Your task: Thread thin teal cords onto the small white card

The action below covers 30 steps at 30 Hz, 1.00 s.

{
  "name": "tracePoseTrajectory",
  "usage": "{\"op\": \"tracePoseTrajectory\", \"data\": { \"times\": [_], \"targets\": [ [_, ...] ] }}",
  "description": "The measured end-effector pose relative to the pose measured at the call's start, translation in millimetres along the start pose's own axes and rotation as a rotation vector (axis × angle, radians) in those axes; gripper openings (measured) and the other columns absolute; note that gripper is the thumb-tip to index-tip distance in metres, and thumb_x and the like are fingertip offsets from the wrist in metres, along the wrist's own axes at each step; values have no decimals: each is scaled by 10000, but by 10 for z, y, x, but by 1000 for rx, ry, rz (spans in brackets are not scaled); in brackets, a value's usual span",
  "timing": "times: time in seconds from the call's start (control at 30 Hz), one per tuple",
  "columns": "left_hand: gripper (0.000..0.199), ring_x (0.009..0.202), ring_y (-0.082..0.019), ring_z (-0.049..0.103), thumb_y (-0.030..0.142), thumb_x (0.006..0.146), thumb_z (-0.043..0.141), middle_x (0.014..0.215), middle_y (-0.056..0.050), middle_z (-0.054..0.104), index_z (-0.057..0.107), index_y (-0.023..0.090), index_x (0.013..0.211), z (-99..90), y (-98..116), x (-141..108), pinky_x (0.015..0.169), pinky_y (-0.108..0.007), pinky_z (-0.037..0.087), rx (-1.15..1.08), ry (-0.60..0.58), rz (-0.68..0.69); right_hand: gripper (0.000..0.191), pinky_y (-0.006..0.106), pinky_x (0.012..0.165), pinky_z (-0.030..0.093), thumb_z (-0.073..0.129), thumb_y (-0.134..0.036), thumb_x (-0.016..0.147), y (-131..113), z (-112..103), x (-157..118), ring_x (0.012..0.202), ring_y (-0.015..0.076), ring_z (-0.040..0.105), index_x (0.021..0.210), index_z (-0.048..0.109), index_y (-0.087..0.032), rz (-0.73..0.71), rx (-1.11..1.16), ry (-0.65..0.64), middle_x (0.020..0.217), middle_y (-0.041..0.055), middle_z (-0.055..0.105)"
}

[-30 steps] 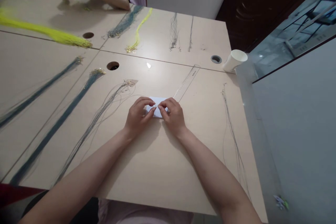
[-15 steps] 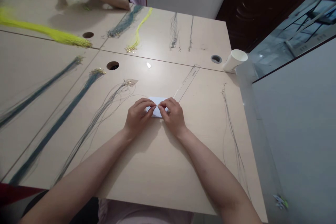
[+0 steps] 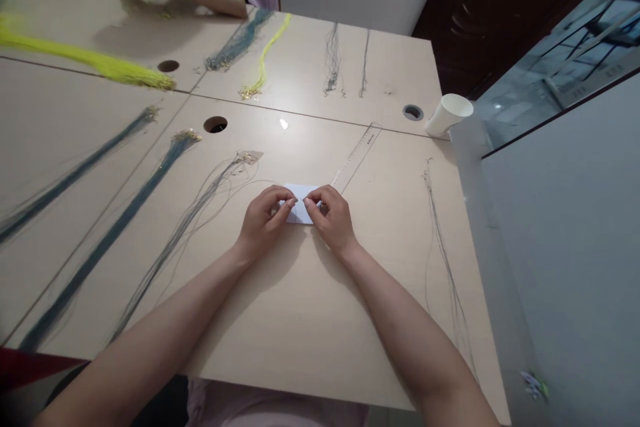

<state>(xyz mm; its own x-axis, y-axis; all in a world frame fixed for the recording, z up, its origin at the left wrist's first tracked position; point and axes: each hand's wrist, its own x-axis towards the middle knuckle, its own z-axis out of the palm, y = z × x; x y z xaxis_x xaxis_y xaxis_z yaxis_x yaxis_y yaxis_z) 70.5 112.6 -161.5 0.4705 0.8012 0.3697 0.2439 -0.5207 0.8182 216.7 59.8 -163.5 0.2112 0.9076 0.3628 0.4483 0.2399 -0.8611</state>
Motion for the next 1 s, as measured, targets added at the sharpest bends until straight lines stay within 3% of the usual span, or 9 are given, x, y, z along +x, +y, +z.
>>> {"op": "tracePoseTrajectory", "data": {
  "times": [0.37,0.6,0.77,1.0],
  "targets": [
    [125,739,-128,529,246,836,490,763,-24,576,556,167,765,12,-21,4,684,-261,420,-1,-55,32,152,253,550,367,503,-243,805,-2,1,6,602,125,466,664,517,-189,17,-22,-36,656,-6,507],
    [93,845,-136,530,223,844,486,877,-48,561,554,175,885,1,18,-2,744,-277,435,-6,11,68,152,250,551,367,507,-242,806,9,3,-3,601,123,463,664,510,-188,40,-6,-44,650,-12,497],
    [56,848,-135,528,215,811,545,868,-46,537,564,172,840,23,-18,-9,755,-276,443,29,29,133,159,247,560,364,505,-244,825,15,4,-8,611,119,466,679,516,-185,12,-1,-66,662,-11,506],
    [73,861,-153,524,241,829,510,866,-48,539,545,177,827,39,-32,-23,727,-292,441,74,16,94,150,260,581,377,490,-255,847,-1,20,-24,655,133,489,715,525,-193,-17,-66,-49,699,1,523]
  ]
}}
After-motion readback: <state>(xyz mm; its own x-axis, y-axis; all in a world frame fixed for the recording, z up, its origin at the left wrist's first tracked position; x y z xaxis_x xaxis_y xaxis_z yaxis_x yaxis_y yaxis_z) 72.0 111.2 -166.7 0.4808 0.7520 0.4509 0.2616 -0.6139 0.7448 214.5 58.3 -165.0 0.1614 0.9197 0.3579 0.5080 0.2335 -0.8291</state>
